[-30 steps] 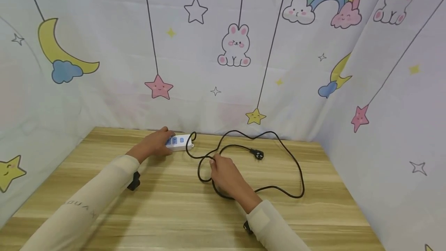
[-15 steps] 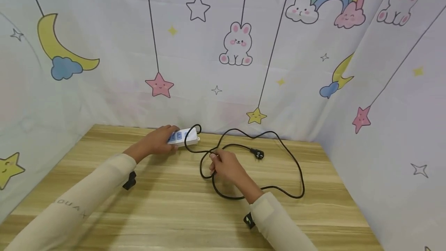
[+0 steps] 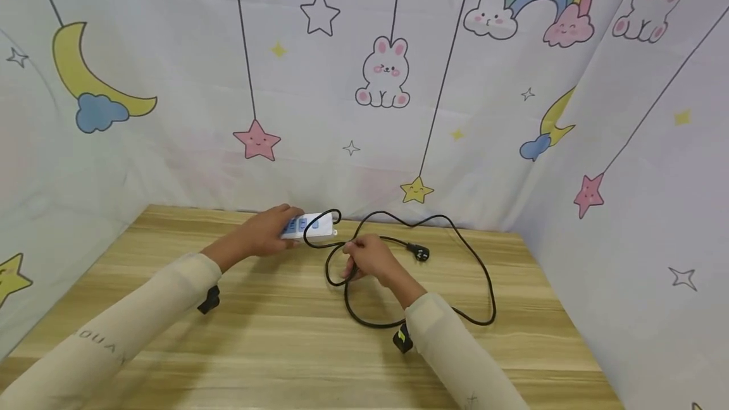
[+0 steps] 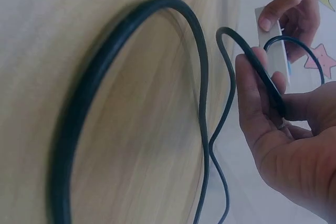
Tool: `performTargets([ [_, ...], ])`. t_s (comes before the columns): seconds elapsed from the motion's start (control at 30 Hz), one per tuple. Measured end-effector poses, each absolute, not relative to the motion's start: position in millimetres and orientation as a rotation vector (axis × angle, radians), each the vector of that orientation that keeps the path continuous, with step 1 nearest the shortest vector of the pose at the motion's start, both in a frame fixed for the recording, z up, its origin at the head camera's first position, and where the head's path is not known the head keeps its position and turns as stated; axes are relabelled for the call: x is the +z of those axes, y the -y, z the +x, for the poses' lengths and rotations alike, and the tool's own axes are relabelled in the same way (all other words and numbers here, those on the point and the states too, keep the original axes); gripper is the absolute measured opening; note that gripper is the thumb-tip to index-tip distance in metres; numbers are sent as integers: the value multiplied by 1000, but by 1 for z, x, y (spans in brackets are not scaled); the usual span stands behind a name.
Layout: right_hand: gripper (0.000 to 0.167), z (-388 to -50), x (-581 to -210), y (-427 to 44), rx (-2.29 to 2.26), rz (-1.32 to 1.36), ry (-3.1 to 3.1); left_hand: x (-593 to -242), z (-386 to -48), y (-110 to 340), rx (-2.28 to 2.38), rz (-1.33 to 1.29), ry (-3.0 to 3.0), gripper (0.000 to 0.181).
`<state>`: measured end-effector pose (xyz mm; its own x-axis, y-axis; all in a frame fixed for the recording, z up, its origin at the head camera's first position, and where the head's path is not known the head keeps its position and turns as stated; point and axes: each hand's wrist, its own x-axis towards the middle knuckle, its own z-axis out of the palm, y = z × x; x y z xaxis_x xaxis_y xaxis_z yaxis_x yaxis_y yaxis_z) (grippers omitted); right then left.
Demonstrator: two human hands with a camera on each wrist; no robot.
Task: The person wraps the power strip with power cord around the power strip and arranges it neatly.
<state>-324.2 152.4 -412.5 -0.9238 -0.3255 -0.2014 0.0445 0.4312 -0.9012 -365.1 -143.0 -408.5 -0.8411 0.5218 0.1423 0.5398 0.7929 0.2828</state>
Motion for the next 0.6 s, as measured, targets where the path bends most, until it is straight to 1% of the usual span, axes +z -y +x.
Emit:
performTargets([
  [0.2,41,-337,-411,-151,-1522,-154,-2271,-405,-359,138,-496,-893,2900,69],
  [0.4,38,-350,-412,-148,-1660,-50,-2148,-403,-354,137,-504,-925,2904,70],
  [0.6,34,-360,-411,-148,-1688,-28,-2175,-402,-347,136,-499,-996,2902,70],
])
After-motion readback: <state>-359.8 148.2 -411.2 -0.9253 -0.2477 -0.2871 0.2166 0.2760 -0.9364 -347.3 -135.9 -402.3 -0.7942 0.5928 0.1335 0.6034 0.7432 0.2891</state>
